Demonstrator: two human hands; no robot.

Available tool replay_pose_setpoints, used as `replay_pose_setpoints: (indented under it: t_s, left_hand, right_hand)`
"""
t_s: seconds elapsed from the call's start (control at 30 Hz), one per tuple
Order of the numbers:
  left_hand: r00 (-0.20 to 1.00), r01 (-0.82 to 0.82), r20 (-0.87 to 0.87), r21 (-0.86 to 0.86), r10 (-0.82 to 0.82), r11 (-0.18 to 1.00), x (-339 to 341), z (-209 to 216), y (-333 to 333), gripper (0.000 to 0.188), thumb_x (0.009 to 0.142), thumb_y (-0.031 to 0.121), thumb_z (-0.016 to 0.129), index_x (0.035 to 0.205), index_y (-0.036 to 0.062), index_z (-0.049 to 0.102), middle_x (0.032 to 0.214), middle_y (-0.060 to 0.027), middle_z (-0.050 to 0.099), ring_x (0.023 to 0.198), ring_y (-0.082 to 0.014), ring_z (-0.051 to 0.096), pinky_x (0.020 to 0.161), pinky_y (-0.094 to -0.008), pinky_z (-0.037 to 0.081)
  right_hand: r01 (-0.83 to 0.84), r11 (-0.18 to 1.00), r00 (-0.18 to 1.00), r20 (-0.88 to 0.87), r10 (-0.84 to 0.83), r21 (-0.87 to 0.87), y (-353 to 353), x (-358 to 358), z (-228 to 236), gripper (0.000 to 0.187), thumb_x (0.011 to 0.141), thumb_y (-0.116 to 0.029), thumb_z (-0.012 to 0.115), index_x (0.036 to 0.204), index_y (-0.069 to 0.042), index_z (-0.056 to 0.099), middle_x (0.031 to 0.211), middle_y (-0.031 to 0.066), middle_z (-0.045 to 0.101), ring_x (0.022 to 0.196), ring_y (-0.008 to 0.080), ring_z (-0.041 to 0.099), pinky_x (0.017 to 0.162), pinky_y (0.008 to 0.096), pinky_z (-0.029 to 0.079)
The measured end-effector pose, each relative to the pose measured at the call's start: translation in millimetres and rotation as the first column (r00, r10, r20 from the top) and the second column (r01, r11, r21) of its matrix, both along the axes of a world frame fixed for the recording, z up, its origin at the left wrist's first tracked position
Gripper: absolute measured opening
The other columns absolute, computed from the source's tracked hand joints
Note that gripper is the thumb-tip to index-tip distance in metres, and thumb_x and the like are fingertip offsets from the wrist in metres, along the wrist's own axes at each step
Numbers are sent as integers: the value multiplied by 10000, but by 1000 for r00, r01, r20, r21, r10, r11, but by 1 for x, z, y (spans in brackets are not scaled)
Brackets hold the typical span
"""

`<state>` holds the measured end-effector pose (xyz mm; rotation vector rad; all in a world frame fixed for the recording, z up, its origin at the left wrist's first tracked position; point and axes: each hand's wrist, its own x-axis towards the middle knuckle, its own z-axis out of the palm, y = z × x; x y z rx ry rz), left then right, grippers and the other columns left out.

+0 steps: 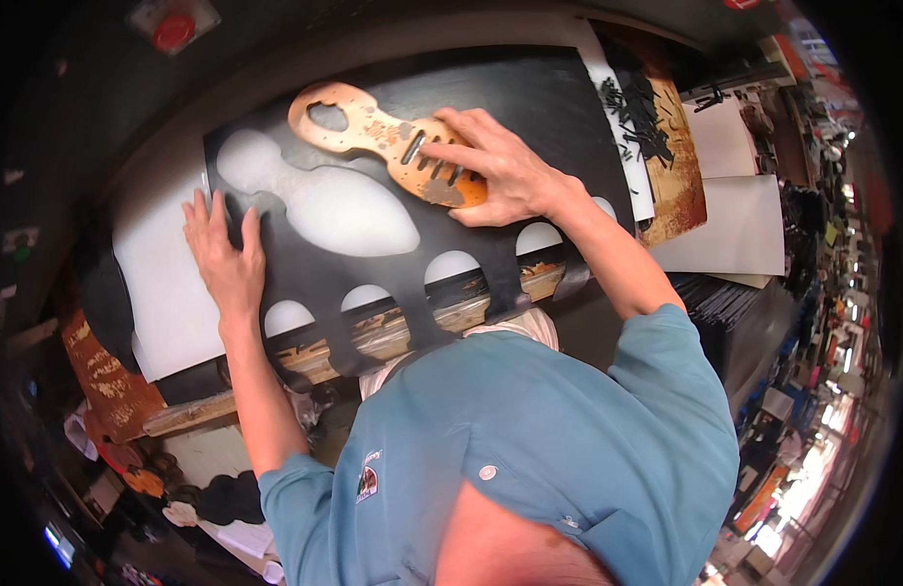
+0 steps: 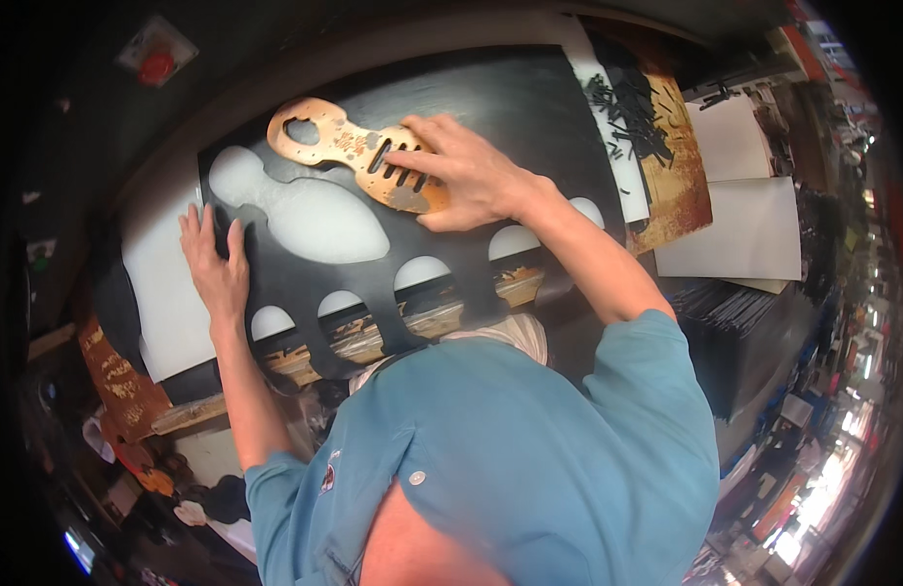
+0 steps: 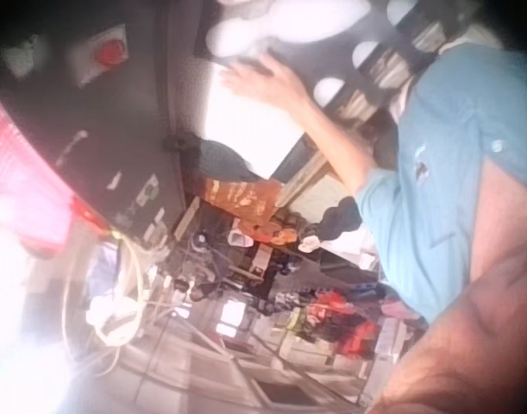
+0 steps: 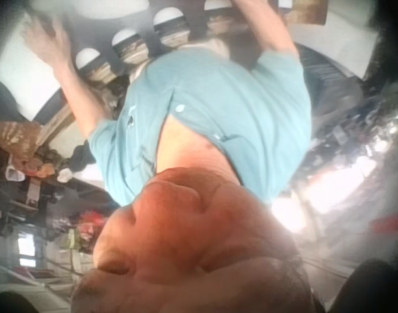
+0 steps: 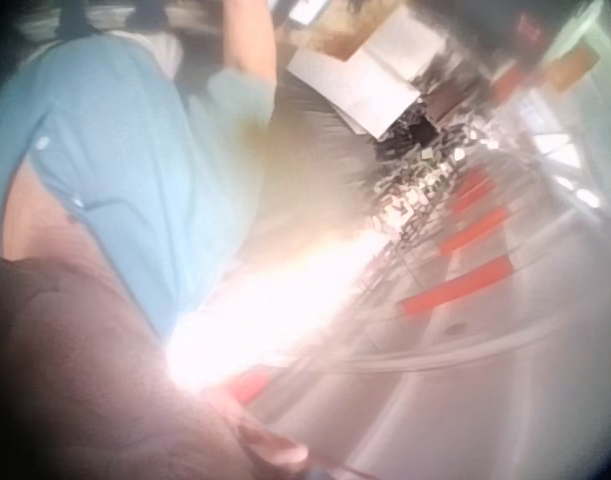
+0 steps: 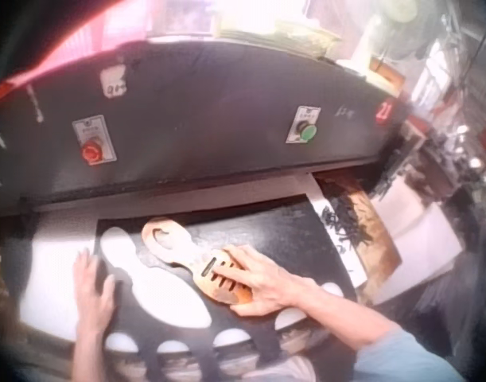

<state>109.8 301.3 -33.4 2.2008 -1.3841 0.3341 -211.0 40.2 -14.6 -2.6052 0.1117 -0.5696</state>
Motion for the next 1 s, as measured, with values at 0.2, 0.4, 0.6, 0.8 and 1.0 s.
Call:
replay_pose_setpoints:
  t_s: [0.2,0.4,0.6,0.8,1.0]
  left_hand:
    - [816,72,-539,-267,-210,961,-127,33,53,182,1050,-27,602,953,-56,753,925,-155,775,835,-220,729,775,-345,584]
    - [954,207,-182,-183,-240,961,-224,-24,50,191,899,60,834,1029,69,694,1005,-123,693,756,-346,707,671,-415,581]
    - [971,179,-120,-217,-208,960,-219,-38,53,147,941,64,803,987,56,663,914,-119,697,739,-362,696,641,-451,558]
    - [979,119,-130,-266,-157,957,-222,-31,47,136,1008,118,760,983,19,671,863,-160,711,732,-363,702,660,-439,560]
    - [980,44,-183,-181,-78,982,-220,-31,46,195,1024,214,761,970,55,662,798,-122,723,680,-305,710,662,-412,563]
  right_hand:
    - [352,935,926,155,-344,-28,35,-22,-7,946,652,-349,965,1460,-24,596,1470,259,575,1226,454,610,1061,515,529]
    - [326,946,893,329,-306,-5,33,-20,-17,833,672,-319,963,1392,-31,657,1371,198,650,1154,400,647,1010,492,546]
    - [424,843,594,601,-535,331,8,-70,51,69,922,3,791,941,-10,726,885,60,704,787,126,670,712,289,554]
    - [563,823,621,619,-481,74,-7,-101,69,166,1005,-169,753,959,-15,715,820,82,666,695,172,636,655,325,510]
    - [541,623,671,157,-725,565,86,-134,-34,135,967,-125,785,920,-8,734,760,63,675,701,117,635,654,304,518]
